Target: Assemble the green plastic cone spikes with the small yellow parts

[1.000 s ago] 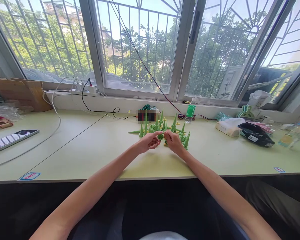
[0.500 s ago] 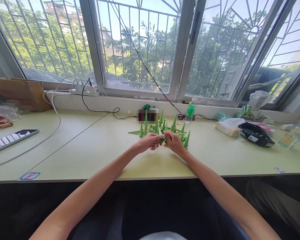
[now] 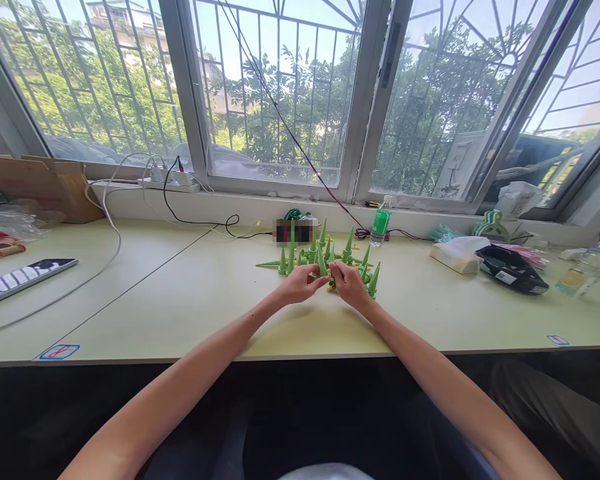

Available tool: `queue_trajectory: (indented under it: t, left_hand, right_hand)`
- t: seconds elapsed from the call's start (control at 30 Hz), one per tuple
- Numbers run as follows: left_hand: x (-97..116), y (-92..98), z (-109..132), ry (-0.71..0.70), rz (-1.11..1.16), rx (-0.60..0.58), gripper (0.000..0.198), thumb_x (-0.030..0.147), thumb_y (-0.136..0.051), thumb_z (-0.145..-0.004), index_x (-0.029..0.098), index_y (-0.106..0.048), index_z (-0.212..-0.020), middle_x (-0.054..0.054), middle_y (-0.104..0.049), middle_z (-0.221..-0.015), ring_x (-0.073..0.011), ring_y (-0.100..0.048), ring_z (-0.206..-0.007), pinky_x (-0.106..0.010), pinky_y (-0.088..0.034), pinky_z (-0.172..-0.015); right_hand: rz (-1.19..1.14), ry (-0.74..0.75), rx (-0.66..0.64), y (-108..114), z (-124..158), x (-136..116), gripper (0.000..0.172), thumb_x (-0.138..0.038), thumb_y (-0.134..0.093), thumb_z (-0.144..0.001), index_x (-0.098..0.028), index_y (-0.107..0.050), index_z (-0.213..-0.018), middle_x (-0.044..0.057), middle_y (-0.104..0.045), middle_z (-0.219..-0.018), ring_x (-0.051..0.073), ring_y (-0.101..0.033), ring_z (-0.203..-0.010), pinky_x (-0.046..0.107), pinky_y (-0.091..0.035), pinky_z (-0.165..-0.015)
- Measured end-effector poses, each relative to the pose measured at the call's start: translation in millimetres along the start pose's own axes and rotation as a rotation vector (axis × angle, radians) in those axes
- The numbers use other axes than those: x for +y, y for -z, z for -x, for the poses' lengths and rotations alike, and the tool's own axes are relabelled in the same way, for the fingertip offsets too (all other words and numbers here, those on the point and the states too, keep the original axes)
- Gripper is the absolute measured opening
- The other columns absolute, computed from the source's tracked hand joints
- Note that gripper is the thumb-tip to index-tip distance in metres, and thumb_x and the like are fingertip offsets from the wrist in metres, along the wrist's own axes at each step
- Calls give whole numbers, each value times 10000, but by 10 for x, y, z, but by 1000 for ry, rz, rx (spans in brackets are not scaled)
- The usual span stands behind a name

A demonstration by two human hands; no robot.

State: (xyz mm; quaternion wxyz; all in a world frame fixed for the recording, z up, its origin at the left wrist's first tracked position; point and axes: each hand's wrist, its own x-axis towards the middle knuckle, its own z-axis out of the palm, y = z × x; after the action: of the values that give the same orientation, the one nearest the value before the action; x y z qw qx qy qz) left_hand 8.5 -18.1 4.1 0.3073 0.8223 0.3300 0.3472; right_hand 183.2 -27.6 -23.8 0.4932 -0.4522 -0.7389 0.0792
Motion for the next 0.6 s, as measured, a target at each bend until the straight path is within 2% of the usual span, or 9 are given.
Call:
queue_trajectory:
  t: [0.17, 0.33, 0.6]
  left_hand:
    - [-36, -24, -17, -118, -150, 89, 305, 439, -612, -811, 181, -501, -695, 12, -497, -624, -104, -453, -525, -244, -354, -513]
    - [-90, -33, -27, -219, -236, 122, 276, 385, -609, -826, 185, -478, -686, -7, -505, -719, -119, -456, -591, -277, -384, -604]
    - [-121, -60, -41, -196, -303, 167, 213, 336, -643, -807, 188, -493, -830, -14, -539, -847, -109, -469, -583, -280, -390, -618]
  right_hand:
    - [8, 2, 2, 7, 0, -16, 394, -461, -311, -973, -220, -356, -664, -32, -416, -565, 117, -357, -519, 261, -282, -535]
    - [4, 5, 2, 11, -6, -19, 419, -471, -304, -976, -215, -384, -653, -18, -454, -576, 120, -398, -528, 261, -305, -544]
    - [-4, -6, 18, -15, -8, -15, 415, -477, -304, -977, -210, -399, -673, -23, -465, -584, 116, -391, -526, 252, -302, -544]
